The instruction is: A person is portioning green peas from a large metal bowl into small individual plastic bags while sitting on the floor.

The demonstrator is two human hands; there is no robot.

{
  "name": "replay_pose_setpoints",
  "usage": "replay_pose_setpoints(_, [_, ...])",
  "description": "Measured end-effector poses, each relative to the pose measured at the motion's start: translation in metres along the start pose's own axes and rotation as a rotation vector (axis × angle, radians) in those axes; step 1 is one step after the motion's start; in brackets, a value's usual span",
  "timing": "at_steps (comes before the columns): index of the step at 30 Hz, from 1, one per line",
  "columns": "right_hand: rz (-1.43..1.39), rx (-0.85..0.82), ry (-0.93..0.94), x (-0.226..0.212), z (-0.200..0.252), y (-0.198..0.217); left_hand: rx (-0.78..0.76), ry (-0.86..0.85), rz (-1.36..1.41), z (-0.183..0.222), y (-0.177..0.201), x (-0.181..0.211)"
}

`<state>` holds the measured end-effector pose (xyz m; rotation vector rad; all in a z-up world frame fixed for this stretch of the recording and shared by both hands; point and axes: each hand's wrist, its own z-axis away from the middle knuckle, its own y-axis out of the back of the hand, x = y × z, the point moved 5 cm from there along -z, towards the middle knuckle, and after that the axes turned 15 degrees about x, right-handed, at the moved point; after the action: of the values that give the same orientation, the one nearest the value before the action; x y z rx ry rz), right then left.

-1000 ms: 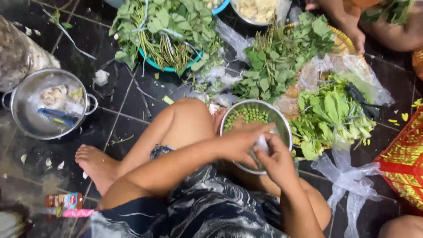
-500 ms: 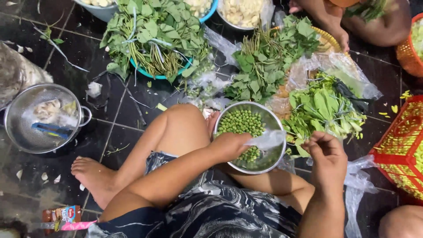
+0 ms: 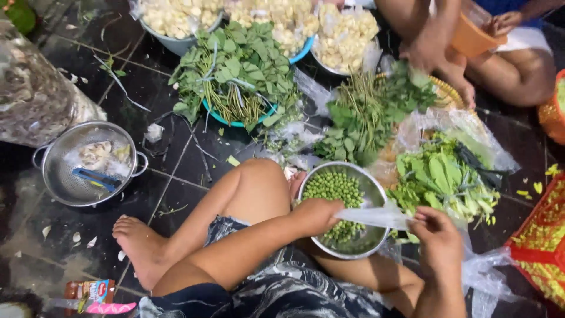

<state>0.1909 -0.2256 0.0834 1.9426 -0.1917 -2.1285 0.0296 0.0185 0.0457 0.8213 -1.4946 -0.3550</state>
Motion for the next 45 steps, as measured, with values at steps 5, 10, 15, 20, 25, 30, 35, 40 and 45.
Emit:
replay_pose_setpoints(5, [0.305, 0.177, 0.577, -0.078, 0.05, -0.008, 0.05, -0.034, -0.05, -0.001, -0.011, 0.0])
replay_pose_setpoints(10, [0.688, -0.404, 0.811, -0.056, 0.099, -0.09, -0.128, -0.071, -0.122, 0.003, -0.013, 0.021])
replay_pose_setpoints(15, [0.913, -0.562, 0.252, 0.021, 0.058, -0.061, -0.264, -0.161, 0.013, 0.007, 0.003, 0.009])
replay_pose_setpoints(20, [0.445, -0.514, -0.022, 0.001, 0.047, -0.026, -0.158, -0.219, -0.209, -0.012, 0.033, 0.017])
replay_pose_setpoints(25, [0.119, -0.573, -0.203, 0.025, 0.077, -0.053, 0.213, -0.294, -0.391, -0.045, 0.032, 0.014])
replay_pose_setpoints(30, [-0.074, -0.542, -0.42, 0.069, 0.08, -0.075, -0.07, 0.195, 1.031, -0.047, 0.004, 0.017])
replay_pose_setpoints(35, [0.211, -0.378, 0.173, 0.02, 0.057, -0.059, -0.234, -0.044, 0.585, -0.02, 0.005, 0.03])
replay_pose_setpoints(40, [0.58, -0.169, 0.764, -0.039, 0.082, -0.071, 0.013, 0.1, 0.424, -0.017, -0.011, 0.017])
replay_pose_setpoints(45, [0.575, -0.095, 0.976, -0.047, 0.087, -0.074, 0.058, 0.322, 0.685, -0.02, -0.028, -0.014])
